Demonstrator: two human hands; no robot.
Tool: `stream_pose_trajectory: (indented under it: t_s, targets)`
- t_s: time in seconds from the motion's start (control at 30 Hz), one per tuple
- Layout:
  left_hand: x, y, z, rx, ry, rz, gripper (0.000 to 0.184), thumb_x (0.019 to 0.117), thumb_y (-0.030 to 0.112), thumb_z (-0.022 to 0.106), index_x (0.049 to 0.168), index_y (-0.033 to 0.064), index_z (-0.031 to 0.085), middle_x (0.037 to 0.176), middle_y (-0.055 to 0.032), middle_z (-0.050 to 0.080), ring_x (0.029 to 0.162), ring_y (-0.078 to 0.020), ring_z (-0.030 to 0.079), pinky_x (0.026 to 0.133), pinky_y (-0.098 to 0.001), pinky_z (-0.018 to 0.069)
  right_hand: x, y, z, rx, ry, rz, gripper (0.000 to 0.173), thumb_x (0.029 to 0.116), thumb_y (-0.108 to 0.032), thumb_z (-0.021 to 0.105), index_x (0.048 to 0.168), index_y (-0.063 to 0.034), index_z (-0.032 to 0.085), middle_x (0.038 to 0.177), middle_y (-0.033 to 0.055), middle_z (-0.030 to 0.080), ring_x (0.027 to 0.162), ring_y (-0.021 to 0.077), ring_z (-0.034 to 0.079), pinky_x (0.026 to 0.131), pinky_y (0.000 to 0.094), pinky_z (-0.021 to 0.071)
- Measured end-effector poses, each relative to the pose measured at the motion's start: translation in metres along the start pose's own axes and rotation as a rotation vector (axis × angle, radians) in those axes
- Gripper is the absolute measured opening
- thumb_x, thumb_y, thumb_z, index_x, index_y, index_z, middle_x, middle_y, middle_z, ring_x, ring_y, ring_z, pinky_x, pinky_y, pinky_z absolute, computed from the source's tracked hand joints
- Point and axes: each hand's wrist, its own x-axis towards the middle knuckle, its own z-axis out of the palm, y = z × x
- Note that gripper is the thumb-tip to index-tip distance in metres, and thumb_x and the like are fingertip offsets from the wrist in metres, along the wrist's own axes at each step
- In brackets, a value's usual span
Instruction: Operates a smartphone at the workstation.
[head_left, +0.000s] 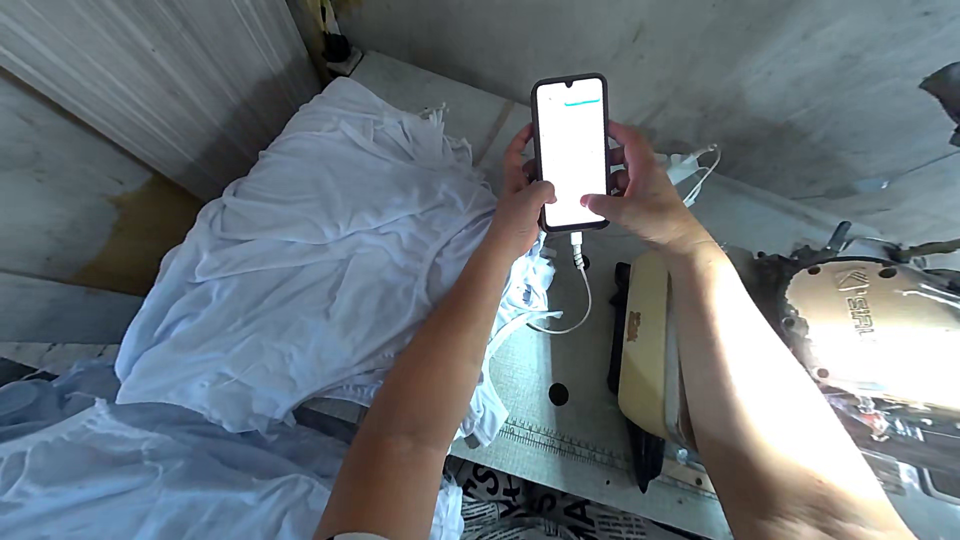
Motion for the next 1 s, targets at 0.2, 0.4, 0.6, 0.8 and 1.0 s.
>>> stream_pose_trajectory:
  t_s: [0.2, 0.4, 0.6, 0.8, 1.0]
  targets:
    - [0.0012, -0.0016, -0.0021, 0.002, -0.039, 0.017, 0.094, 0.0775, -0.014, 0.045, 0.16, 0.0173, 0.013, 0.13, -0.0141, 0.056, 0.105, -0.0192, 0.066, 0.088, -0.0398, 0.0582, 0.0013, -0.0001, 0.0012, 0.01, 0.092, -0.039, 0.07, 0.0889, -0.003, 0.06, 0.154, -0.0088, 0.035, 0.123, 0.0132, 0.059, 0.084, 0.014, 0.066, 0.072, 0.0314, 0.0572]
    - [0.0004, -0.0003, -0.0011, 0.006, -0.032, 0.015, 0.094, 0.0776, -0.014, 0.044, 0.16, 0.0169, 0.013, 0.131, -0.0145, 0.056, 0.105, -0.0189, 0.066, 0.088, -0.0391, 0.058, -0.002, -0.0023, -0.0015, 0.03, 0.021, -0.027, 0.077, 0.0874, -0.006, 0.064, 0.157, -0.0104, 0.03, 0.128, 0.0132, 0.058, 0.089, 0.0146, 0.067, 0.075, 0.031, 0.0585]
    - [0.0011, -0.0009, -0.002, 0.005, -0.023, 0.01, 0.095, 0.0772, -0.014, 0.045, 0.16, 0.0179, 0.013, 0.133, -0.0149, 0.055, 0.106, -0.0197, 0.066, 0.089, -0.0405, 0.0579, -0.0021, 0.0012, -0.0039, -0.002, -0.068, -0.002, 0.103, 0.0748, 0.003, 0.073, 0.162, -0.0135, 0.02, 0.141, 0.0164, 0.049, 0.099, 0.0198, 0.067, 0.076, 0.0331, 0.0597]
    - [0.0004, 0.0001, -0.0011, -0.017, -0.02, 0.017, 0.093, 0.0776, -0.015, 0.045, 0.16, 0.0166, 0.013, 0.131, -0.015, 0.055, 0.105, -0.0198, 0.066, 0.088, -0.0396, 0.0581, -0.003, -0.0006, -0.0041, 0.005, -0.017, -0.035, 0.082, 0.0858, -0.005, 0.06, 0.16, -0.0113, 0.026, 0.134, 0.0136, 0.055, 0.092, 0.013, 0.066, 0.077, 0.0294, 0.0568]
    - [-0.0002, 0.0003, -0.001, 0.003, -0.026, 0.012, 0.093, 0.0784, -0.013, 0.044, 0.16, 0.0168, 0.012, 0.132, -0.0146, 0.055, 0.105, -0.0184, 0.066, 0.088, -0.0391, 0.0578, 0.0002, 0.0021, -0.0005, 0.002, 0.067, -0.053, 0.069, 0.0888, -0.002, 0.055, 0.155, -0.0094, 0.035, 0.125, 0.0131, 0.06, 0.084, 0.0131, 0.066, 0.073, 0.0303, 0.0568]
